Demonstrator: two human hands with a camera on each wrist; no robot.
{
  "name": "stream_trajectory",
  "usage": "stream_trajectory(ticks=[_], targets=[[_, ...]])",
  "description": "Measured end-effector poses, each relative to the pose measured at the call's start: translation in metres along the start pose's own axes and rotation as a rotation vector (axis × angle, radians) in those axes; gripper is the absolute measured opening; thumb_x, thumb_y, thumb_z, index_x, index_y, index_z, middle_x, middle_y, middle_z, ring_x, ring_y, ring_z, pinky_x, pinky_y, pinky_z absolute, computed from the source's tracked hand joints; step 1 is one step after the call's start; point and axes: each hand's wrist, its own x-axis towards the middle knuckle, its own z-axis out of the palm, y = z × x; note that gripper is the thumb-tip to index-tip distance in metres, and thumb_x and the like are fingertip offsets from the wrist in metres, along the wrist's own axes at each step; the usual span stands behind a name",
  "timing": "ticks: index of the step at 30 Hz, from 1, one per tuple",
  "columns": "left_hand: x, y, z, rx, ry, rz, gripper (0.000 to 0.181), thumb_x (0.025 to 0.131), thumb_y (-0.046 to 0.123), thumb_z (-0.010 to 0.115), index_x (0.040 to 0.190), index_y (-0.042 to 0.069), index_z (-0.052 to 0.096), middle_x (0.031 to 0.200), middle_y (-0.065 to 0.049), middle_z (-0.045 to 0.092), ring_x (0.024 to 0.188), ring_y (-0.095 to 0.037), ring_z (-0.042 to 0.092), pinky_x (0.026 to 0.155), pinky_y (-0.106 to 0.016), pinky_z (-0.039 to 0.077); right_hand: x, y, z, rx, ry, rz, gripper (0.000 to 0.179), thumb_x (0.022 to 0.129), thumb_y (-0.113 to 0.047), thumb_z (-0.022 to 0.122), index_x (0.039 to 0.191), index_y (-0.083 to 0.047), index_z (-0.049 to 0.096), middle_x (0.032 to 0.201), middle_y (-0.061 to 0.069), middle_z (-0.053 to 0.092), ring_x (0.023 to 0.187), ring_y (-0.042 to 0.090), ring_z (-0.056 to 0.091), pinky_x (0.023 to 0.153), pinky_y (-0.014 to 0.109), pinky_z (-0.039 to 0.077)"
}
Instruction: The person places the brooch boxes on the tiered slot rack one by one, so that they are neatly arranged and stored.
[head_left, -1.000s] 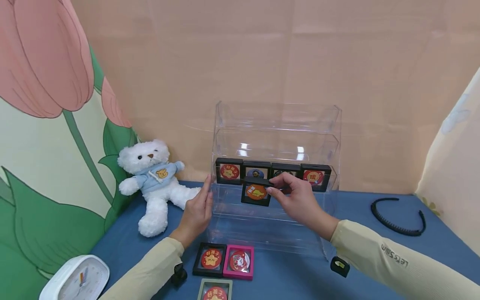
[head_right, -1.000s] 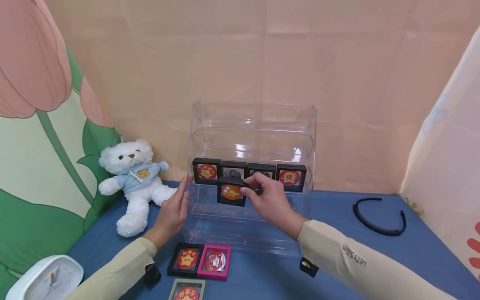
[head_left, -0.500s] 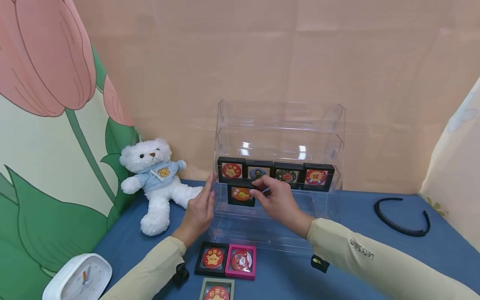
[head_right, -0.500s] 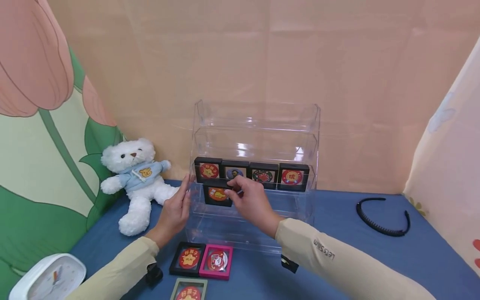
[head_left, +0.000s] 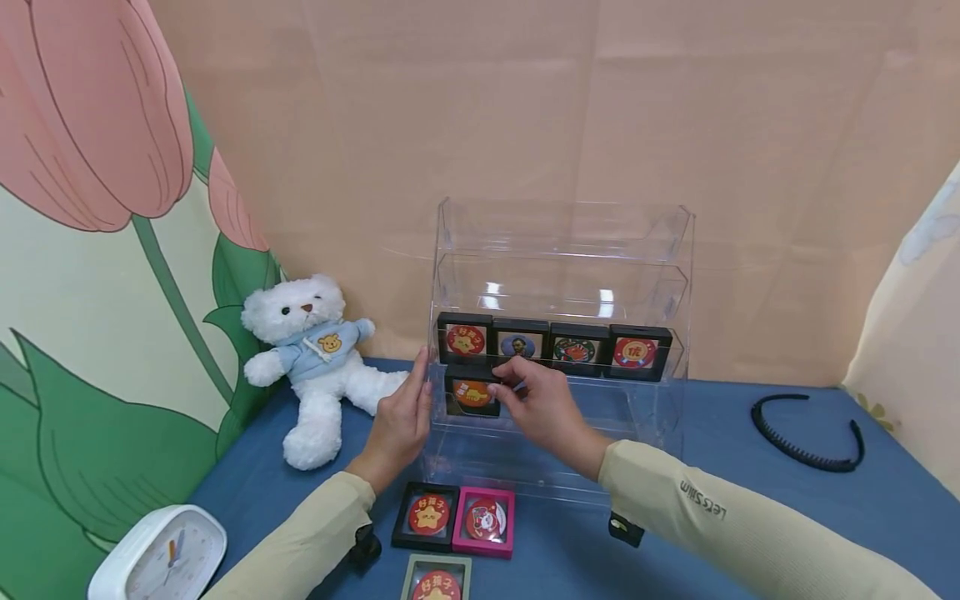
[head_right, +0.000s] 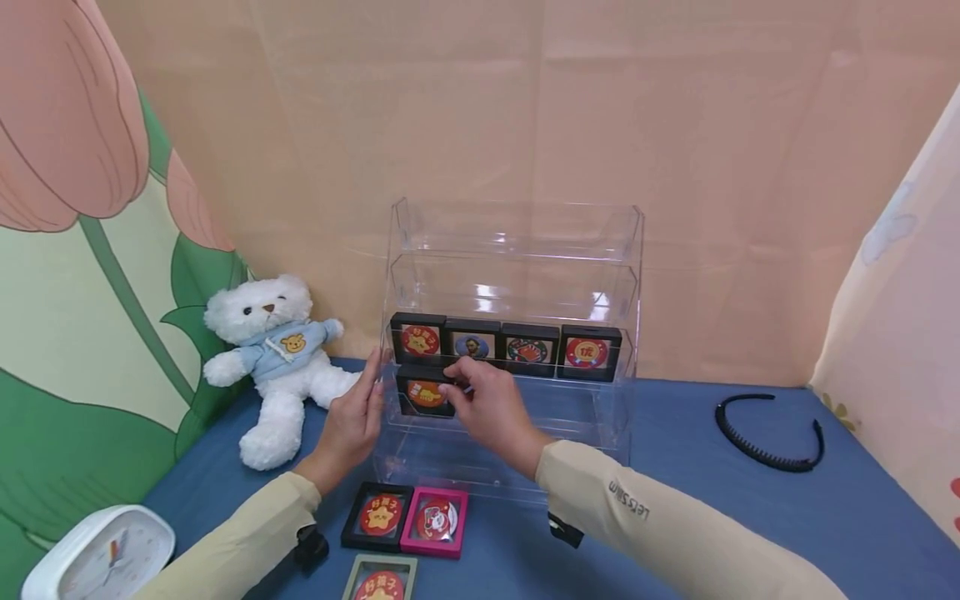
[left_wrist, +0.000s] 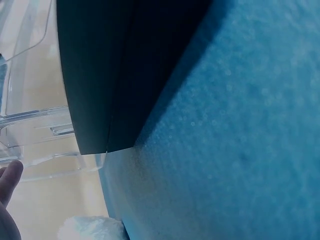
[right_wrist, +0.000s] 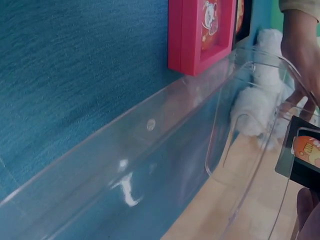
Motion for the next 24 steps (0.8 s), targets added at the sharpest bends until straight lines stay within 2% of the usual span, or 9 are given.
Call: stream_trajectory(ticks=[6, 10, 15, 24], targets=[[0.000, -0.002, 0.001, -0.007, 0.015, 0.019, 0.053, 0.096, 0.002, 0.047, 0.145, -0.006, 0.029, 0.141, -0.016, 0.044, 0.119, -0.028, 0.050, 0.084, -0.043, 0.049, -0.001, -0.001, 0.008, -0.026, -0.004, -0.029, 0.013, 0.084, -0.010, 0.072, 0.096, -0.009, 0.066, 0.087, -0.002, 0.068, 0.074, 0.006, 0.063, 0.064, 0.024, 0.054], [0.000, -0.001, 0.000, -0.013, -0.001, 0.000, 0.052, 0.098, 0.006, 0.045, 0.146, -0.005, 0.028, 0.141, -0.016, 0.043, 0.121, -0.027, 0.049, 0.087, -0.042, 0.048, -0.001, -0.003, 0.012, -0.034, 0.000, -0.017, 0.014, 0.084, -0.012, 0.073, 0.096, -0.010, 0.066, 0.088, -0.003, 0.068, 0.073, 0.004, 0.062, 0.064, 0.020, 0.053], [0.000, 0.001, 0.000, -0.015, -0.018, -0.022, 0.052, 0.099, 0.007, 0.044, 0.147, -0.003, 0.027, 0.142, -0.016, 0.043, 0.122, -0.027, 0.048, 0.089, -0.041, 0.047, -0.001, -0.003, 0.016, -0.046, 0.001, -0.004, 0.014, 0.084, -0.013, 0.073, 0.097, -0.011, 0.066, 0.088, -0.004, 0.067, 0.073, 0.003, 0.062, 0.063, 0.018, 0.052], [-0.001, -0.001, 0.000, -0.013, 0.003, 0.006, 0.056, 0.095, 0.000, 0.049, 0.146, -0.005, 0.027, 0.142, -0.016, 0.042, 0.121, -0.028, 0.048, 0.087, -0.043, 0.047, -0.004, -0.001, 0.020, -0.065, -0.011, -0.026, 0.015, 0.085, -0.013, 0.072, 0.097, -0.011, 0.065, 0.087, -0.003, 0.066, 0.077, 0.005, 0.061, 0.064, 0.020, 0.052]])
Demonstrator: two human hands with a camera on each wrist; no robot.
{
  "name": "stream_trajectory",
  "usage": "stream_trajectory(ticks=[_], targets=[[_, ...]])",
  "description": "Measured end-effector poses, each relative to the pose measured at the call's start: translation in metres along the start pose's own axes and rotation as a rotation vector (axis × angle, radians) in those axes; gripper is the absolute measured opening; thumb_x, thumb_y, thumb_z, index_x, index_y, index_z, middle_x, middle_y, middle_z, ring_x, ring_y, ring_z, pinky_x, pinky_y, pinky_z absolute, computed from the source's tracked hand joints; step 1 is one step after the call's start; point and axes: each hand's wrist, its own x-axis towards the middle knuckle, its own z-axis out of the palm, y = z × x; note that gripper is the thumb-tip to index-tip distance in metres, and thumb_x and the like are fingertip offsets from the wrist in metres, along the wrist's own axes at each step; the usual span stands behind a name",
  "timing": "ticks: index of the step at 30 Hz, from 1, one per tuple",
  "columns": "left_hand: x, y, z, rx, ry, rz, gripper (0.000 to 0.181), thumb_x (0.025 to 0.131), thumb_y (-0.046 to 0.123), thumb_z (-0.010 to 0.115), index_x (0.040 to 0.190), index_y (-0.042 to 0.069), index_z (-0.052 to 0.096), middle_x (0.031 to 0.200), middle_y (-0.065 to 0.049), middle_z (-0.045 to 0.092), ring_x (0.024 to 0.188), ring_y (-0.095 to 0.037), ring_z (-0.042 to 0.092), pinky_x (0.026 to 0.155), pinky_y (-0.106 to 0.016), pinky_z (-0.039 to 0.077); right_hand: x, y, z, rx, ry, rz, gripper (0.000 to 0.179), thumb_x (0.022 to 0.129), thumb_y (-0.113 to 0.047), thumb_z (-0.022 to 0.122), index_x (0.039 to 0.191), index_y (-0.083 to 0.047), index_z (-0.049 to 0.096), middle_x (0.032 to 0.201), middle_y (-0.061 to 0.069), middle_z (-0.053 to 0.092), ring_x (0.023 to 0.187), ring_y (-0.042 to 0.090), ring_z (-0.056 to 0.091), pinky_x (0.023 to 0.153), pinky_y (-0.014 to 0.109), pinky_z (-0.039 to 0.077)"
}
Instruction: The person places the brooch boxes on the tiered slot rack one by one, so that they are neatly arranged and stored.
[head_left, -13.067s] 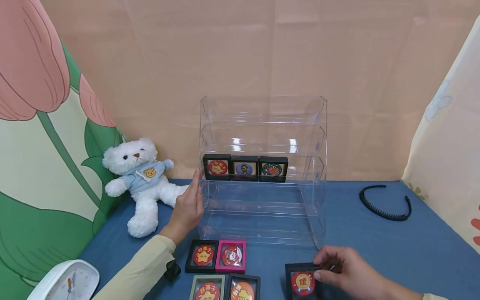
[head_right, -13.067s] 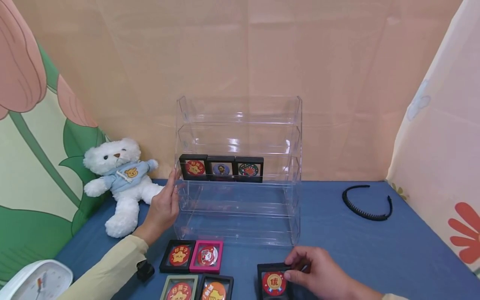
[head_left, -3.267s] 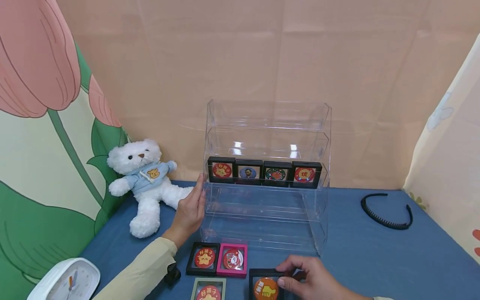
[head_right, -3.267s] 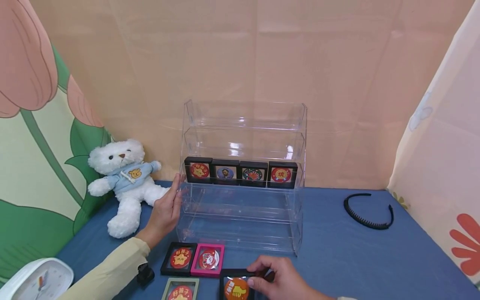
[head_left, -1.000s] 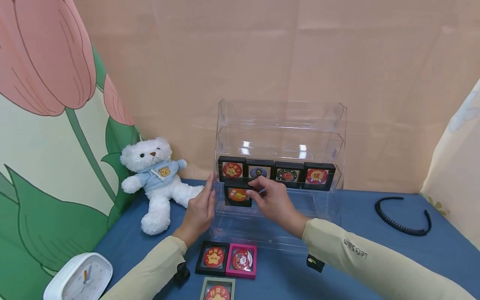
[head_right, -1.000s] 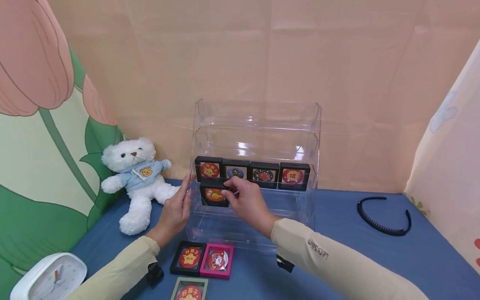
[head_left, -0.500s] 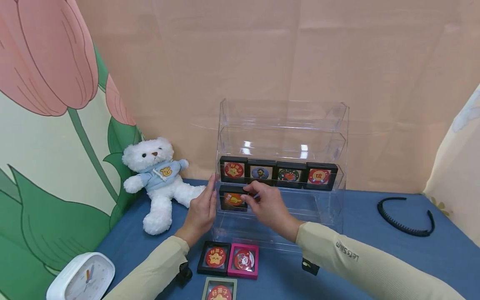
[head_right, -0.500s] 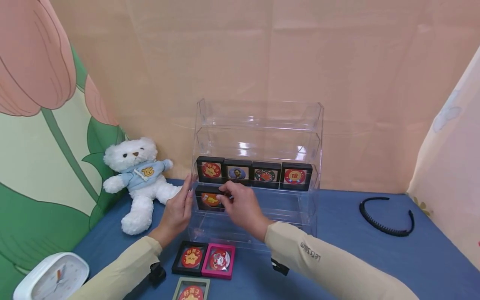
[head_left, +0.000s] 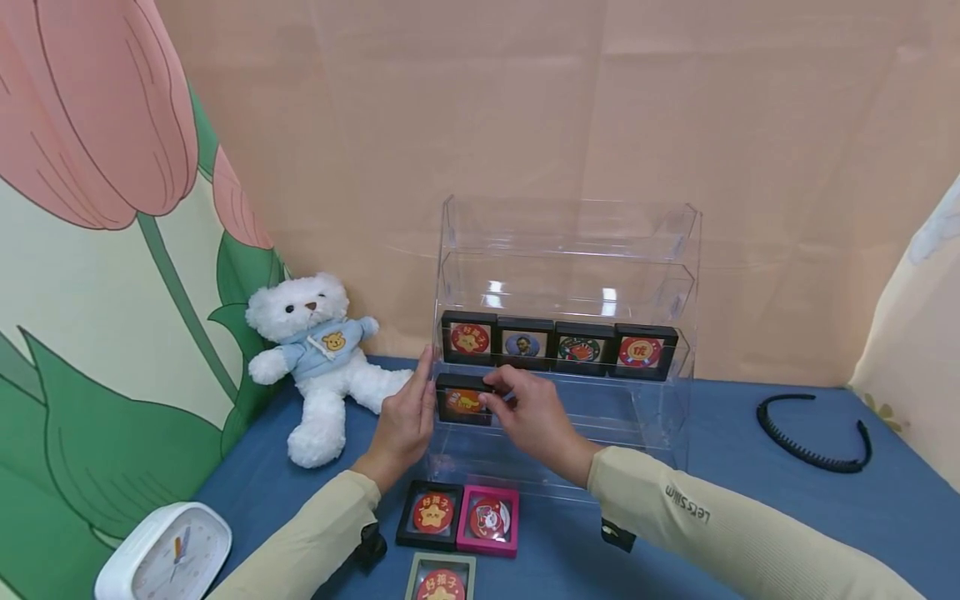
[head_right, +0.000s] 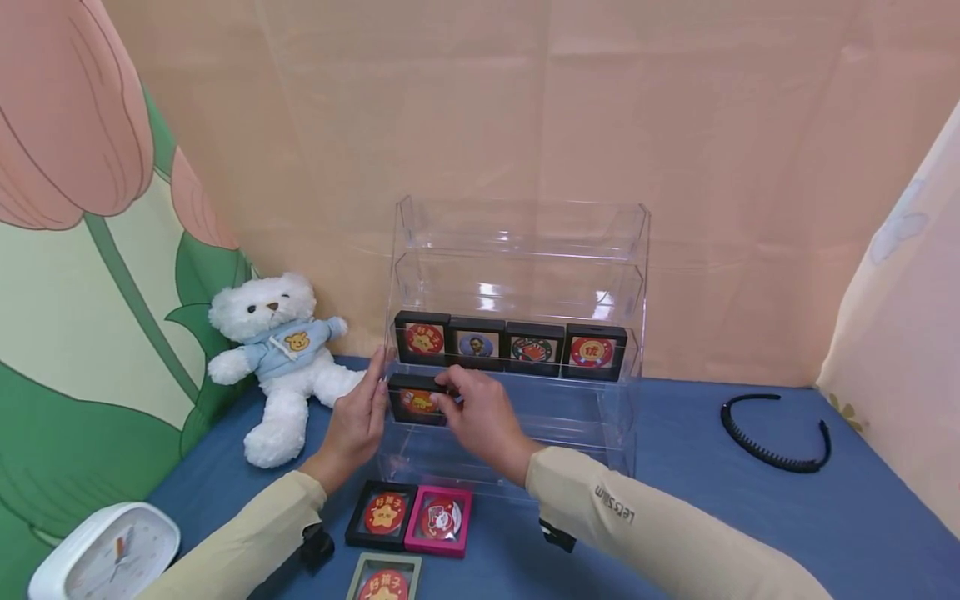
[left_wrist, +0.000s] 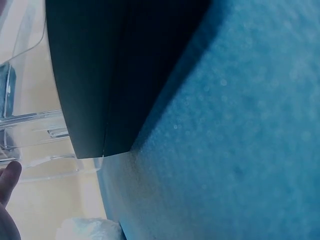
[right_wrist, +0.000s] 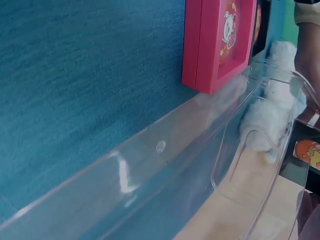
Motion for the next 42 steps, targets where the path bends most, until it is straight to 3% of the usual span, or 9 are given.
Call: stream_trajectory(ticks=[10, 14, 16, 19, 22, 25, 33, 37, 42], targets=[[0.000, 0.002, 0.000, 0.003, -0.029, -0.039, 0.054, 0.098, 0.005, 0.044, 0.147, -0.002, 0.025, 0.143, -0.016, 0.042, 0.121, -0.028, 0.049, 0.089, -0.042, 0.047, -0.002, 0.000, -0.017, -0.125, -0.006, -0.068, 0.030, 0.083, -0.023, 0.075, 0.107, -0.012, 0.064, 0.096, 0.003, 0.066, 0.080, 0.014, 0.062, 0.065, 0.027, 0.054], [0.001, 0.002, 0.000, 0.009, -0.018, -0.016, 0.053, 0.098, 0.005, 0.045, 0.146, -0.004, 0.027, 0.141, -0.017, 0.043, 0.119, -0.029, 0.051, 0.086, -0.042, 0.049, -0.021, -0.002, -0.032, -0.164, 0.016, -0.190, 0.023, 0.079, -0.020, 0.079, 0.097, -0.013, 0.066, 0.092, -0.003, 0.063, 0.077, 0.008, 0.057, 0.062, 0.023, 0.051], [0.002, 0.002, 0.000, 0.013, -0.012, -0.005, 0.053, 0.097, 0.005, 0.046, 0.146, -0.004, 0.028, 0.140, -0.017, 0.044, 0.117, -0.030, 0.052, 0.085, -0.042, 0.049, -0.040, -0.002, -0.037, -0.186, -0.037, -0.279, 0.019, 0.078, -0.020, 0.078, 0.090, -0.014, 0.065, 0.086, -0.004, 0.062, 0.073, 0.005, 0.055, 0.058, 0.019, 0.049], [0.003, 0.001, 0.000, 0.021, -0.009, -0.002, 0.054, 0.095, 0.004, 0.046, 0.146, -0.004, 0.028, 0.140, -0.017, 0.045, 0.115, -0.030, 0.054, 0.082, -0.042, 0.051, -0.073, 0.001, -0.039, -0.199, -0.229, -0.348, 0.015, 0.082, -0.027, 0.074, 0.086, -0.018, 0.063, 0.078, -0.010, 0.056, 0.068, 0.001, 0.050, 0.052, 0.012, 0.042], [0.004, 0.001, 0.000, 0.020, -0.017, -0.004, 0.057, 0.094, 0.001, 0.048, 0.146, -0.004, 0.028, 0.140, -0.017, 0.044, 0.115, -0.030, 0.054, 0.082, -0.042, 0.051, -0.100, 0.004, -0.039, -0.189, -0.425, -0.291, 0.016, 0.088, -0.036, 0.067, 0.092, -0.020, 0.065, 0.080, -0.014, 0.055, 0.069, -0.003, 0.047, 0.053, 0.011, 0.041], [0.003, 0.002, 0.000, 0.024, -0.028, -0.011, 0.058, 0.093, -0.001, 0.049, 0.146, -0.004, 0.027, 0.141, -0.018, 0.043, 0.115, -0.031, 0.054, 0.082, -0.042, 0.050, -0.113, 0.006, -0.038, -0.162, -0.519, -0.176, 0.022, 0.091, -0.040, 0.062, 0.099, -0.020, 0.065, 0.088, -0.013, 0.059, 0.075, -0.003, 0.051, 0.061, 0.018, 0.048], [-0.004, 0.000, -0.002, 0.038, -0.023, -0.021, 0.058, 0.093, 0.000, 0.049, 0.146, -0.004, 0.027, 0.141, -0.018, 0.043, 0.109, -0.033, 0.058, 0.078, -0.044, 0.052, -0.109, 0.004, -0.024, -0.157, -0.609, 0.085, 0.046, 0.091, -0.051, 0.056, 0.112, -0.011, 0.062, 0.071, -0.015, 0.050, 0.061, 0.000, 0.046, 0.051, 0.025, 0.043], [-0.004, -0.001, -0.002, 0.029, -0.017, -0.018, 0.059, 0.092, -0.002, 0.050, 0.146, -0.004, 0.027, 0.141, -0.017, 0.042, 0.108, -0.032, 0.058, 0.079, -0.044, 0.051, -0.103, 0.001, -0.015, -0.188, -0.595, 0.097, 0.049, 0.092, -0.050, 0.054, 0.117, -0.009, 0.060, 0.060, -0.016, 0.043, 0.052, 0.001, 0.044, 0.041, 0.025, 0.036], [0.000, 0.000, -0.001, 0.024, -0.012, -0.008, 0.059, 0.092, -0.002, 0.050, 0.147, -0.004, 0.027, 0.142, -0.016, 0.042, 0.111, -0.032, 0.057, 0.081, -0.045, 0.051, -0.100, -0.001, -0.008, -0.247, -0.561, 0.059, 0.043, 0.090, -0.047, 0.059, 0.112, -0.010, 0.061, 0.067, -0.013, 0.054, 0.058, 0.001, 0.050, 0.044, 0.026, 0.041]])
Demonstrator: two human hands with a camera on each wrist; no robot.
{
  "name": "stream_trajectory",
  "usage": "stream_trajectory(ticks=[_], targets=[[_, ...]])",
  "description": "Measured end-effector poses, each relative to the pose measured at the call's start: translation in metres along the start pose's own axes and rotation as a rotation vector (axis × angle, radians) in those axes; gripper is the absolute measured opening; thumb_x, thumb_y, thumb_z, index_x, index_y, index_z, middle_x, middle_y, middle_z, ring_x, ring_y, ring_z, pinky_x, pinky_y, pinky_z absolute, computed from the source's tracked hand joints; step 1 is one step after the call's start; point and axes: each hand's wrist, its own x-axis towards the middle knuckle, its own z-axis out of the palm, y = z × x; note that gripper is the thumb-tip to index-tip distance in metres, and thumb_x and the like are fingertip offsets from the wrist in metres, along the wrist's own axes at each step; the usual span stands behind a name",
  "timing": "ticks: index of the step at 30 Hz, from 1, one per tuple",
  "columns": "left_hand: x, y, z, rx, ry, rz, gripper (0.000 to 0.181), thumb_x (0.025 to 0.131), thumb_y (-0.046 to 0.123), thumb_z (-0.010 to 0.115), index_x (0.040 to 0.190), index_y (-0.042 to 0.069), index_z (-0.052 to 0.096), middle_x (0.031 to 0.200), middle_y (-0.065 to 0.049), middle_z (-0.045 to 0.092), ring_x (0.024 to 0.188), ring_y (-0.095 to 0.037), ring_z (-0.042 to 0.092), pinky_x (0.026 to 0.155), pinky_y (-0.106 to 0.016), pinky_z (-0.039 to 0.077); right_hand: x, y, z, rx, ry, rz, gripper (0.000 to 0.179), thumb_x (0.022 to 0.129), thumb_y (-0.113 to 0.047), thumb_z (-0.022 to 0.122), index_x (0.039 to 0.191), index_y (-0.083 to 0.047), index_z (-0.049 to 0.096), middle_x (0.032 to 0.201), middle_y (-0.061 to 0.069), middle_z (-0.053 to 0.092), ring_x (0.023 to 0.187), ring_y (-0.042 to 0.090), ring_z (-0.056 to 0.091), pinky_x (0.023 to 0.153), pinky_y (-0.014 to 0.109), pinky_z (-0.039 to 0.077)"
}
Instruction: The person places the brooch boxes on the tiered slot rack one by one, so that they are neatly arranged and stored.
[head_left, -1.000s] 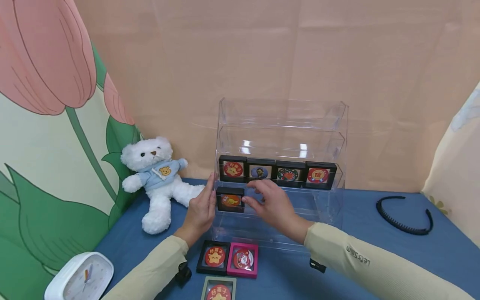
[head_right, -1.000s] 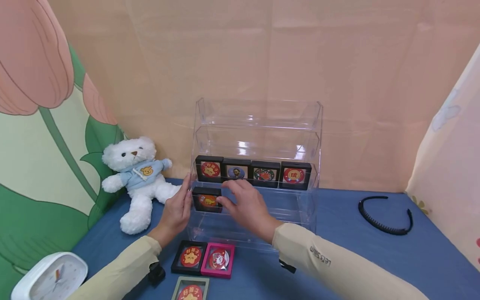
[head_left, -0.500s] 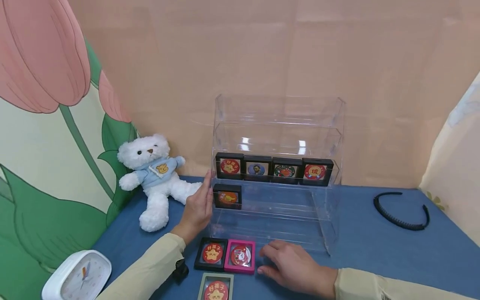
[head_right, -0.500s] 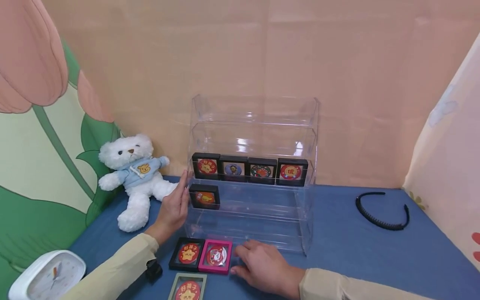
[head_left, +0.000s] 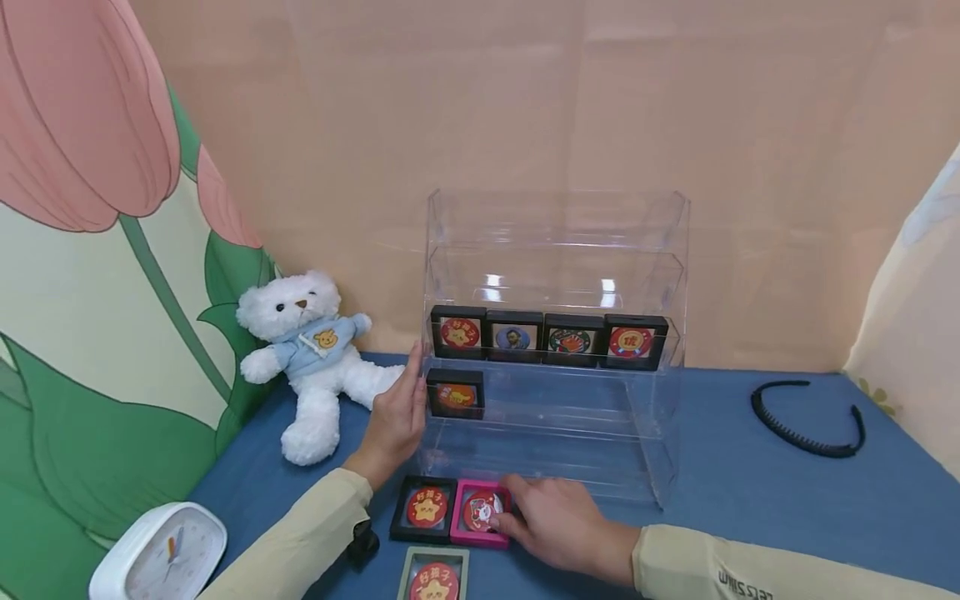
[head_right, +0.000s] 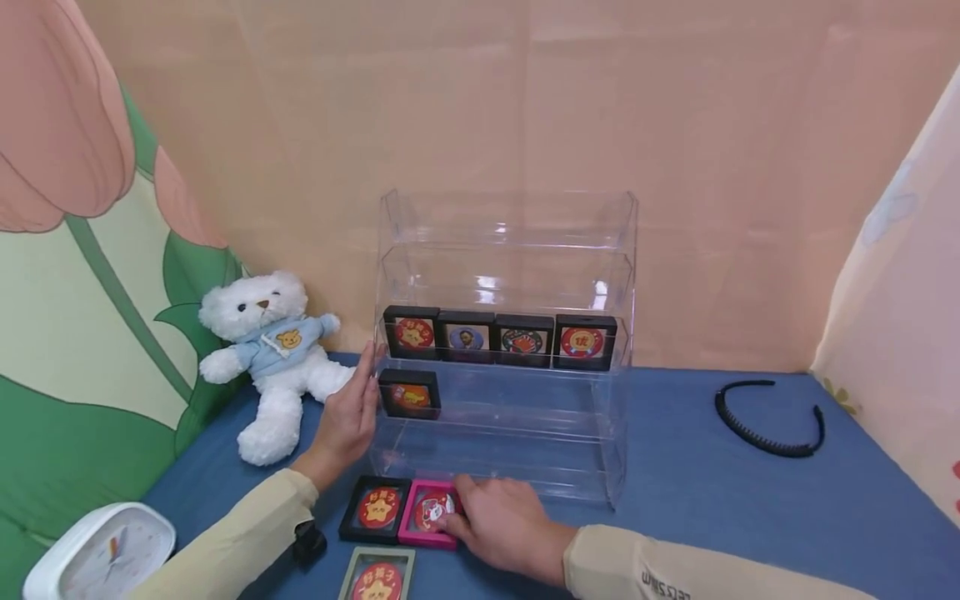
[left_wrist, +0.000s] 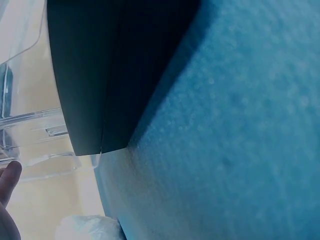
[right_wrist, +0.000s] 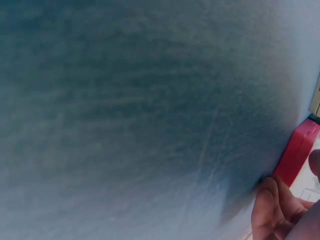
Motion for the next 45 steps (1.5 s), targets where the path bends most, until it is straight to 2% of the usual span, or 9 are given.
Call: stream_trajectory(ticks=[5, 10, 16, 20, 25, 28, 34, 37, 45], targets=[[0.002, 0.001, 0.001, 0.006, -0.005, 0.003, 0.054, 0.096, 0.003, 0.046, 0.146, -0.005, 0.027, 0.141, -0.016, 0.043, 0.111, -0.031, 0.057, 0.080, -0.044, 0.051, 0.001, 0.000, 0.000, -0.020, -0.029, 0.024, 0.046, 0.089, -0.048, 0.060, 0.116, -0.011, 0.061, 0.077, -0.008, 0.061, 0.064, 0.003, 0.053, 0.048, 0.029, 0.045], [0.002, 0.000, 0.000, 0.012, -0.008, -0.002, 0.053, 0.095, 0.002, 0.048, 0.143, -0.009, 0.029, 0.141, -0.016, 0.043, 0.111, -0.031, 0.057, 0.080, -0.044, 0.051, -0.002, 0.002, -0.003, -0.015, -0.051, 0.024, 0.051, 0.088, -0.051, 0.060, 0.120, -0.011, 0.060, 0.090, -0.003, 0.066, 0.074, 0.006, 0.059, 0.056, 0.032, 0.051], [0.001, 0.001, -0.001, 0.014, -0.029, -0.016, 0.057, 0.093, -0.001, 0.050, 0.145, -0.007, 0.027, 0.142, -0.016, 0.042, 0.112, -0.031, 0.056, 0.082, -0.043, 0.050, -0.019, 0.009, -0.011, -0.009, -0.089, 0.030, 0.059, 0.087, -0.054, 0.059, 0.126, -0.010, 0.057, 0.110, 0.003, 0.066, 0.091, 0.012, 0.064, 0.067, 0.038, 0.055], [0.001, 0.001, -0.001, 0.017, -0.030, -0.019, 0.060, 0.092, -0.002, 0.050, 0.147, -0.003, 0.025, 0.142, -0.016, 0.042, 0.106, -0.032, 0.060, 0.080, -0.043, 0.051, -0.033, 0.016, -0.018, 0.024, -0.116, 0.039, 0.064, 0.087, -0.057, 0.057, 0.130, -0.009, 0.056, 0.115, 0.004, 0.064, 0.098, 0.015, 0.062, 0.072, 0.041, 0.054], [0.001, 0.003, -0.004, 0.022, -0.037, -0.033, 0.060, 0.093, -0.001, 0.050, 0.147, -0.003, 0.025, 0.141, -0.017, 0.043, 0.103, -0.032, 0.062, 0.079, -0.043, 0.052, -0.048, 0.022, -0.024, 0.088, -0.184, 0.060, 0.067, 0.086, -0.060, 0.055, 0.132, -0.011, 0.055, 0.106, -0.003, 0.061, 0.086, 0.007, 0.057, 0.067, 0.036, 0.053], [0.001, 0.003, -0.004, 0.020, -0.041, -0.039, 0.061, 0.093, -0.001, 0.050, 0.148, -0.002, 0.024, 0.141, -0.017, 0.043, 0.108, -0.033, 0.058, 0.081, -0.043, 0.050, -0.054, 0.025, -0.026, 0.102, -0.205, 0.065, 0.068, 0.085, -0.062, 0.055, 0.132, -0.012, 0.054, 0.102, -0.005, 0.060, 0.081, 0.005, 0.055, 0.064, 0.034, 0.052], [0.001, 0.004, -0.002, 0.006, -0.048, -0.038, 0.064, 0.092, -0.003, 0.052, 0.148, -0.002, 0.023, 0.143, -0.015, 0.040, 0.115, -0.031, 0.053, 0.085, -0.042, 0.048, -0.056, 0.026, -0.026, 0.121, -0.199, 0.095, 0.073, 0.084, -0.065, 0.053, 0.131, -0.009, 0.054, 0.117, 0.002, 0.060, 0.102, 0.016, 0.059, 0.074, 0.042, 0.053], [0.000, 0.004, -0.002, 0.003, -0.056, -0.039, 0.063, 0.092, -0.003, 0.051, 0.148, -0.002, 0.023, 0.143, -0.016, 0.040, 0.117, -0.031, 0.052, 0.085, -0.042, 0.048, -0.056, 0.026, -0.026, 0.125, -0.193, 0.094, 0.075, 0.084, -0.066, 0.052, 0.131, -0.008, 0.054, 0.118, 0.003, 0.060, 0.104, 0.017, 0.058, 0.075, 0.043, 0.053], [0.001, 0.003, -0.003, 0.011, -0.064, -0.054, 0.061, 0.094, 0.000, 0.049, 0.149, 0.000, 0.022, 0.142, -0.017, 0.041, 0.114, -0.032, 0.054, 0.084, -0.043, 0.049, -0.056, 0.030, -0.029, 0.198, -0.233, 0.078, 0.080, 0.079, -0.066, 0.059, 0.131, -0.006, 0.054, 0.101, -0.008, 0.058, 0.086, 0.002, 0.055, 0.071, 0.037, 0.052]])
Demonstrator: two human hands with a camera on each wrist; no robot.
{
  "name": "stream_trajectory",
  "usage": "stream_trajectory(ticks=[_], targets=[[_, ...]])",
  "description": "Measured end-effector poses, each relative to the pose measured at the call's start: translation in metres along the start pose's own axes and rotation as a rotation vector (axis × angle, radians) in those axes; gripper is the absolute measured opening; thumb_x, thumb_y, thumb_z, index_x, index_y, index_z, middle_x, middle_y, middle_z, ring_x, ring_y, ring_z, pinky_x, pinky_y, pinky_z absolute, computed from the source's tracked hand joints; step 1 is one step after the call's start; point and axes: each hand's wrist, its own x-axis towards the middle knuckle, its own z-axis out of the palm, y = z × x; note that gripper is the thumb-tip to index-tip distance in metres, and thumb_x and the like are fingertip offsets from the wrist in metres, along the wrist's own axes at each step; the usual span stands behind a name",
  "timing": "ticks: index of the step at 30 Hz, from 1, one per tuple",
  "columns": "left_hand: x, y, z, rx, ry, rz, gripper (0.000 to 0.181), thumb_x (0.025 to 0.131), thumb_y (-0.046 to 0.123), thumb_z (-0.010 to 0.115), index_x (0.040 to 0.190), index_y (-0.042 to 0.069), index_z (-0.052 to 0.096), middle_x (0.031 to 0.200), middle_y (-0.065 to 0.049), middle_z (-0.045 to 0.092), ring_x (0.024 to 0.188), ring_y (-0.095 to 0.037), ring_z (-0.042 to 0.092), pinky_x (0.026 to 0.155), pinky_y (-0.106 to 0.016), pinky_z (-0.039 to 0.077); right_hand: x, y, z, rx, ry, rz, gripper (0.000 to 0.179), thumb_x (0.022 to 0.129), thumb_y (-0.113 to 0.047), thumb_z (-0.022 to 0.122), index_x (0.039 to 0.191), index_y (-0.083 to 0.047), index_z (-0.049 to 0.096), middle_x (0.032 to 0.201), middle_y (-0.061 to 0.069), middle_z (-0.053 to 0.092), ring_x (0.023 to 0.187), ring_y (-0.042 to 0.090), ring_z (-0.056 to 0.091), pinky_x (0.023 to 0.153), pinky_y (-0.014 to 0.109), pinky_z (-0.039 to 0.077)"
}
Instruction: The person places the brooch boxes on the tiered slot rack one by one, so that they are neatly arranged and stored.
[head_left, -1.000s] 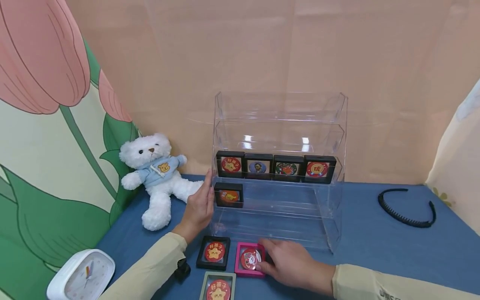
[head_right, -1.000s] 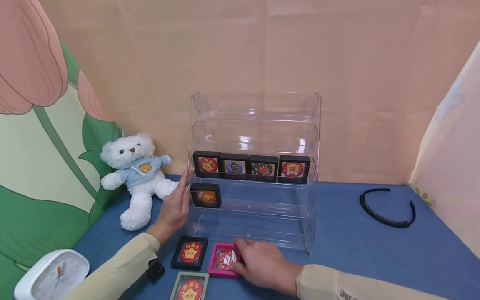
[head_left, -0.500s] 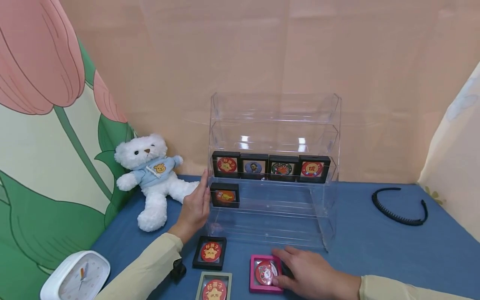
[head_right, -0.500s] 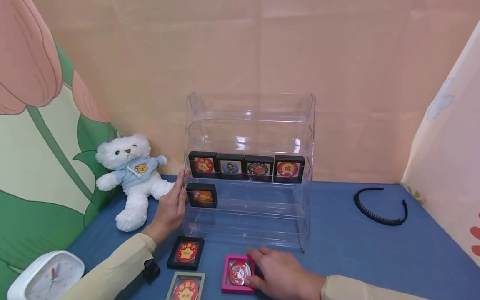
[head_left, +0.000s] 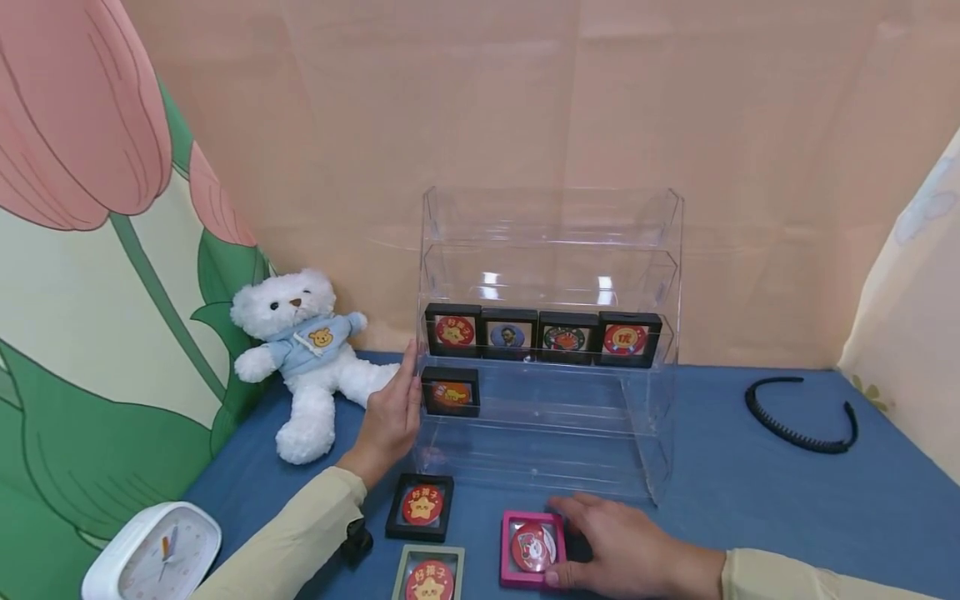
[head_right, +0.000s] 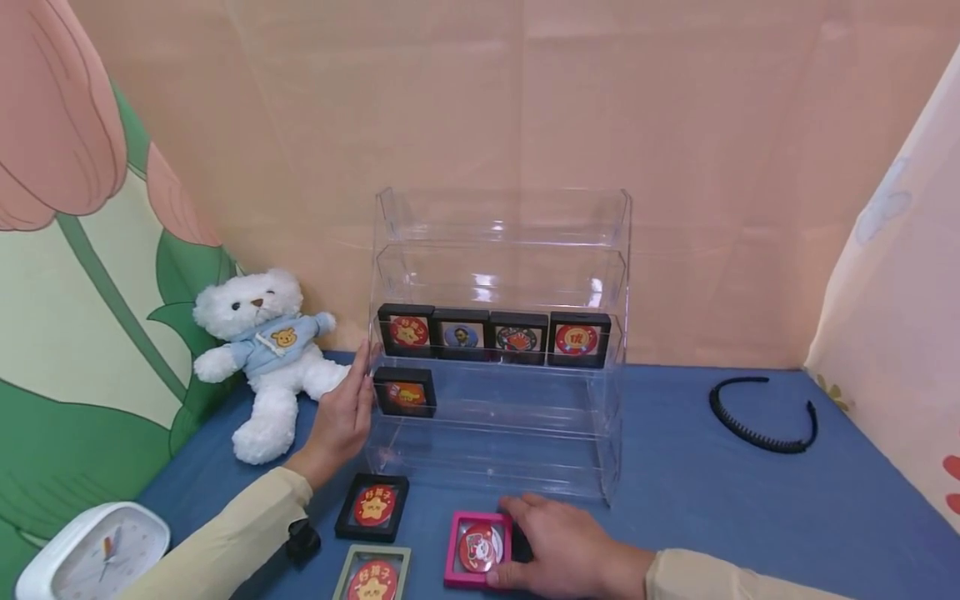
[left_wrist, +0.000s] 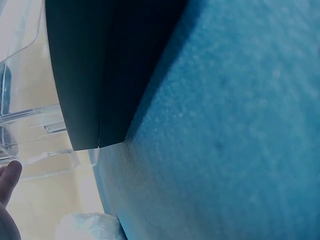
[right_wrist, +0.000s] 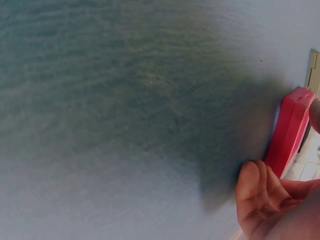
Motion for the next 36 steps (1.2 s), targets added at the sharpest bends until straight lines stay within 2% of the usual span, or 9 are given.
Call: stream_trajectory(ticks=[6, 13, 15, 17, 20, 23, 29, 33, 36], targets=[[0.000, 0.000, -0.001, 0.010, 0.008, 0.012, 0.061, 0.094, 0.001, 0.050, 0.149, -0.001, 0.023, 0.142, -0.016, 0.042, 0.109, -0.033, 0.057, 0.082, -0.043, 0.050, 0.000, 0.002, 0.001, 0.045, -0.013, -0.005, 0.077, 0.078, -0.066, 0.062, 0.128, -0.007, 0.056, 0.090, -0.013, 0.050, 0.078, 0.001, 0.049, 0.067, 0.031, 0.050], [0.000, 0.000, 0.000, 0.007, 0.004, 0.012, 0.063, 0.093, -0.001, 0.051, 0.149, -0.001, 0.022, 0.142, -0.016, 0.041, 0.110, -0.033, 0.056, 0.083, -0.043, 0.050, -0.003, 0.001, 0.002, 0.132, 0.007, 0.037, 0.064, 0.075, -0.063, 0.066, 0.119, -0.017, 0.056, 0.100, -0.015, 0.054, 0.086, 0.002, 0.053, 0.078, 0.038, 0.051], [0.001, 0.000, 0.000, 0.007, 0.005, 0.015, 0.062, 0.093, -0.001, 0.051, 0.148, -0.001, 0.022, 0.142, -0.017, 0.041, 0.110, -0.033, 0.056, 0.082, -0.043, 0.050, -0.004, 0.001, 0.002, 0.195, 0.021, 0.025, 0.058, 0.076, -0.059, 0.069, 0.116, -0.019, 0.055, 0.097, -0.017, 0.055, 0.084, 0.003, 0.053, 0.078, 0.034, 0.051], [0.001, 0.000, 0.000, 0.006, 0.005, 0.016, 0.062, 0.093, -0.001, 0.050, 0.148, -0.002, 0.023, 0.142, -0.017, 0.042, 0.110, -0.033, 0.057, 0.082, -0.043, 0.050, -0.006, 0.001, 0.004, 0.287, 0.040, -0.013, 0.052, 0.078, -0.051, 0.072, 0.113, -0.018, 0.054, 0.094, -0.017, 0.058, 0.081, 0.003, 0.056, 0.074, 0.030, 0.052], [0.000, 0.000, 0.000, 0.009, 0.000, 0.012, 0.061, 0.093, 0.000, 0.050, 0.148, -0.002, 0.022, 0.141, -0.018, 0.043, 0.110, -0.033, 0.057, 0.081, -0.043, 0.051, -0.009, 0.003, 0.006, 0.413, 0.080, -0.119, 0.042, 0.082, -0.037, 0.073, 0.109, -0.013, 0.053, 0.089, -0.014, 0.062, 0.076, 0.004, 0.059, 0.066, 0.025, 0.052], [0.000, 0.000, 0.000, 0.009, -0.009, 0.004, 0.060, 0.095, 0.002, 0.048, 0.148, -0.002, 0.022, 0.141, -0.017, 0.043, 0.113, -0.032, 0.055, 0.083, -0.042, 0.050, -0.012, 0.005, 0.009, 0.488, 0.114, -0.199, 0.034, 0.085, -0.029, 0.071, 0.108, -0.011, 0.053, 0.088, -0.012, 0.064, 0.077, 0.005, 0.061, 0.062, 0.024, 0.053], [0.000, -0.001, -0.001, 0.006, -0.013, 0.003, 0.058, 0.096, 0.004, 0.046, 0.148, -0.002, 0.022, 0.142, -0.017, 0.042, 0.113, -0.032, 0.055, 0.084, -0.042, 0.050, -0.014, 0.006, 0.010, 0.545, 0.160, -0.262, 0.026, 0.088, -0.018, 0.068, 0.109, -0.011, 0.055, 0.089, -0.011, 0.065, 0.078, 0.006, 0.063, 0.061, 0.027, 0.055], [-0.001, -0.001, 0.000, 0.010, -0.013, 0.001, 0.060, 0.096, 0.003, 0.047, 0.149, -0.001, 0.021, 0.142, -0.018, 0.041, 0.111, -0.033, 0.056, 0.083, -0.042, 0.050, -0.015, 0.007, 0.010, 0.547, 0.187, -0.305, 0.023, 0.088, -0.008, 0.066, 0.109, -0.010, 0.055, 0.090, -0.010, 0.065, 0.079, 0.007, 0.063, 0.061, 0.028, 0.056], [-0.001, 0.000, 0.000, 0.010, -0.019, -0.002, 0.060, 0.095, 0.002, 0.048, 0.149, -0.001, 0.020, 0.143, -0.018, 0.040, 0.111, -0.033, 0.056, 0.083, -0.042, 0.050, -0.016, 0.007, 0.011, 0.547, 0.197, -0.309, 0.020, 0.090, -0.007, 0.064, 0.108, -0.011, 0.056, 0.090, -0.009, 0.066, 0.080, 0.007, 0.063, 0.061, 0.028, 0.056]])
